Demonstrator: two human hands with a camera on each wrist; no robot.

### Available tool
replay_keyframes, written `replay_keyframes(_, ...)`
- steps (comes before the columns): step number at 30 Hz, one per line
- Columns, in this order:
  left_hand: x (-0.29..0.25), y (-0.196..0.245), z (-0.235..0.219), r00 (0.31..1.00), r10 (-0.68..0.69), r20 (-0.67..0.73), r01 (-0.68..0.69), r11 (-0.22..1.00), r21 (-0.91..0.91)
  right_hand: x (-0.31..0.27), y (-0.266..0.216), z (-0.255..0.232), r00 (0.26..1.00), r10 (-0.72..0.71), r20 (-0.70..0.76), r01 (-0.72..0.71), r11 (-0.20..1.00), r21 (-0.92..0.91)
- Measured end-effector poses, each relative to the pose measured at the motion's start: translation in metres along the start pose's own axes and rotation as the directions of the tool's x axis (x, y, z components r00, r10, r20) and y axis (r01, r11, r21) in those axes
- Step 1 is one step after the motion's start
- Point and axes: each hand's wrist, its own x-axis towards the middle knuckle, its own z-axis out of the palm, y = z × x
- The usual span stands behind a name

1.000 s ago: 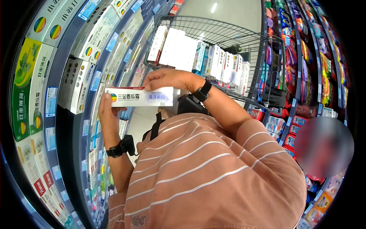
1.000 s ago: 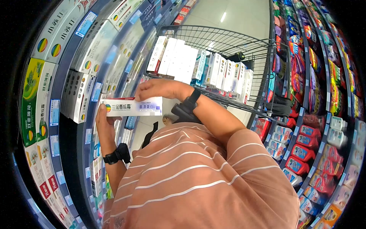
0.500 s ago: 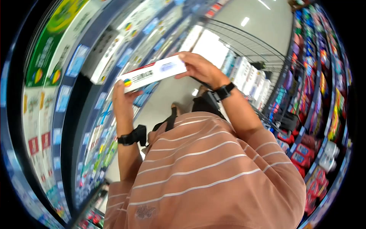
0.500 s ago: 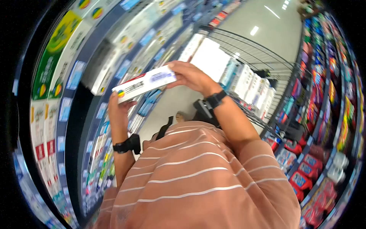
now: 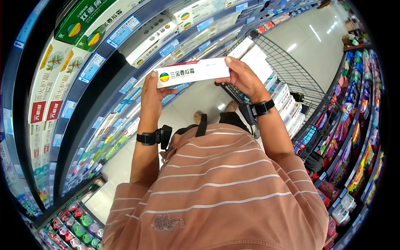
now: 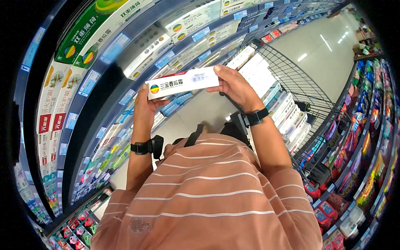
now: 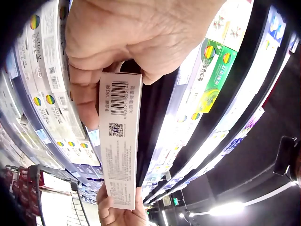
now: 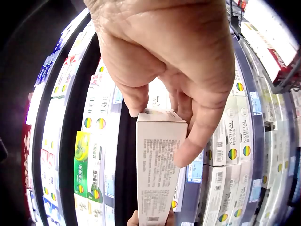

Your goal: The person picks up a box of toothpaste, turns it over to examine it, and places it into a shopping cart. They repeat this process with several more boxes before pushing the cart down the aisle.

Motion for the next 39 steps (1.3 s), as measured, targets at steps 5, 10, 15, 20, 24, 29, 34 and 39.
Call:
replay_keyframes(5,0.001,-0.001,-0.003,1.000,-0.010,-0.009,0.010,1.000,0.012,0.006,0.000,-0.001,1.000,0.009,-0.005,-0.009,1.000,-0.011)
replay_keyframes(10,-0.004,0.009,-0.011,0.996,-0.085,0.009,0.082,0.985,0.153,0.012,0.000,0.002,1.000,0.003,-0.025,-0.003,1.000,-0.014)
replay_keyframes(15,-0.003,0.007,-0.025,0.995,-0.097,0.023,0.090,0.974,0.207,0.017,0.001,0.005,1.000,0.003,-0.022,-0.005,0.999,-0.054)
replay_keyframes(20,-0.004,0.008,-0.030,0.999,-0.039,-0.001,0.038,0.982,0.185,0.010,-0.014,0.022,0.986,0.163,-0.026,-0.165,0.975,-0.148)
replay_keyframes(24,-0.005,0.013,-0.030,0.999,0.007,0.034,-0.012,0.992,0.126,0.021,-0.005,0.016,0.991,0.127,0.033,-0.123,0.987,-0.107)
replay_keyframes(29,-0.004,0.012,-0.032,0.997,0.069,0.029,-0.070,0.995,0.065,0.028,-0.002,0.022,0.999,0.011,0.040,-0.010,1.000,-0.012)
replay_keyframes(34,-0.005,0.013,-0.029,0.995,0.093,0.021,-0.094,0.992,0.081,0.032,-0.005,0.024,0.998,-0.023,0.051,0.024,0.999,-0.024)
replay_keyframes(39,-0.003,0.014,-0.030,0.996,0.093,0.011,-0.094,0.991,0.091,0.037,-0.006,0.024,0.998,-0.020,0.056,0.021,1.000,-0.022)
